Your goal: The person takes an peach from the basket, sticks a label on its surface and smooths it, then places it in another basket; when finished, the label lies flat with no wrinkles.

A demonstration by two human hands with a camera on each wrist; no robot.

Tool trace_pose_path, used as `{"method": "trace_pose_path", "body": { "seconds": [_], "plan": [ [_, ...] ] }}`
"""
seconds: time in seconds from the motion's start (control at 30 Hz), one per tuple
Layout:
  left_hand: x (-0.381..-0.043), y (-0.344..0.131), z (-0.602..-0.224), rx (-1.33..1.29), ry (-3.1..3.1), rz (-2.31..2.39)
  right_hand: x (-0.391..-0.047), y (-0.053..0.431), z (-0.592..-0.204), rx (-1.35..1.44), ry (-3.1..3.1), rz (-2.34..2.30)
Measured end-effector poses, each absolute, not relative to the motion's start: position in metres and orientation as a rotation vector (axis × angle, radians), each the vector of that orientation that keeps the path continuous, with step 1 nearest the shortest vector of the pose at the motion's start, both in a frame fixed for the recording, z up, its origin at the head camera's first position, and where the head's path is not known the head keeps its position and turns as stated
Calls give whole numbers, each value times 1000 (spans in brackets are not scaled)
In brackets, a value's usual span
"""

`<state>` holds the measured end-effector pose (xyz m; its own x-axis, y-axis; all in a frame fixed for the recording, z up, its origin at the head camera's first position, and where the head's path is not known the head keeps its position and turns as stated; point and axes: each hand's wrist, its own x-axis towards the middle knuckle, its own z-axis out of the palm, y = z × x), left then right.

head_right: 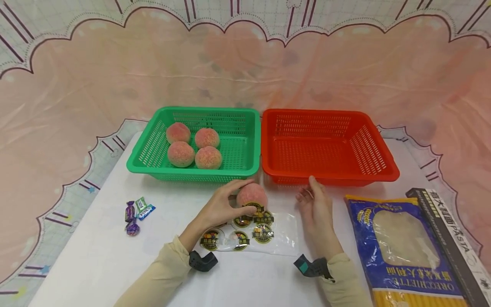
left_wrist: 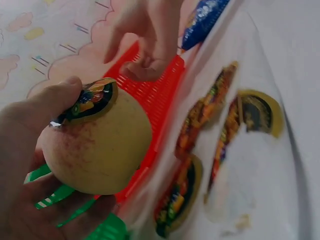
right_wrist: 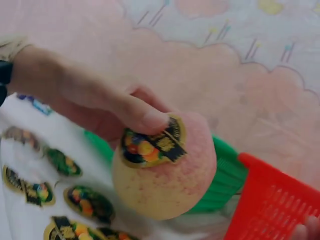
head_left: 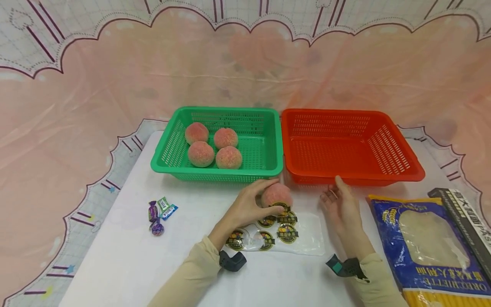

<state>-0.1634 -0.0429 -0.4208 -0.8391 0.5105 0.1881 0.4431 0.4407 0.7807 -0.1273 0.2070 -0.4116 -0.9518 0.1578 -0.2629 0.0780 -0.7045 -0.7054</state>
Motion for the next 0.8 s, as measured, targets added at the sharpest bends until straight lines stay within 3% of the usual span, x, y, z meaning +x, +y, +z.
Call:
{"method": "trace_pose_path", "body": {
  "seconds": [0.3, 0.53, 0.8],
  "plan": [
    [-153, -41, -397, 923, 2429, 1498, -128, 222, -403, -708, -471, 2637],
    [-144, -41, -355, 873, 2319, 1695, -134, 231, -395, -659, -304, 2621],
    [-157, -36, -336, 839, 2368, 1717, -142, 235, -384, -724, -248, 2530]
  ]
}}
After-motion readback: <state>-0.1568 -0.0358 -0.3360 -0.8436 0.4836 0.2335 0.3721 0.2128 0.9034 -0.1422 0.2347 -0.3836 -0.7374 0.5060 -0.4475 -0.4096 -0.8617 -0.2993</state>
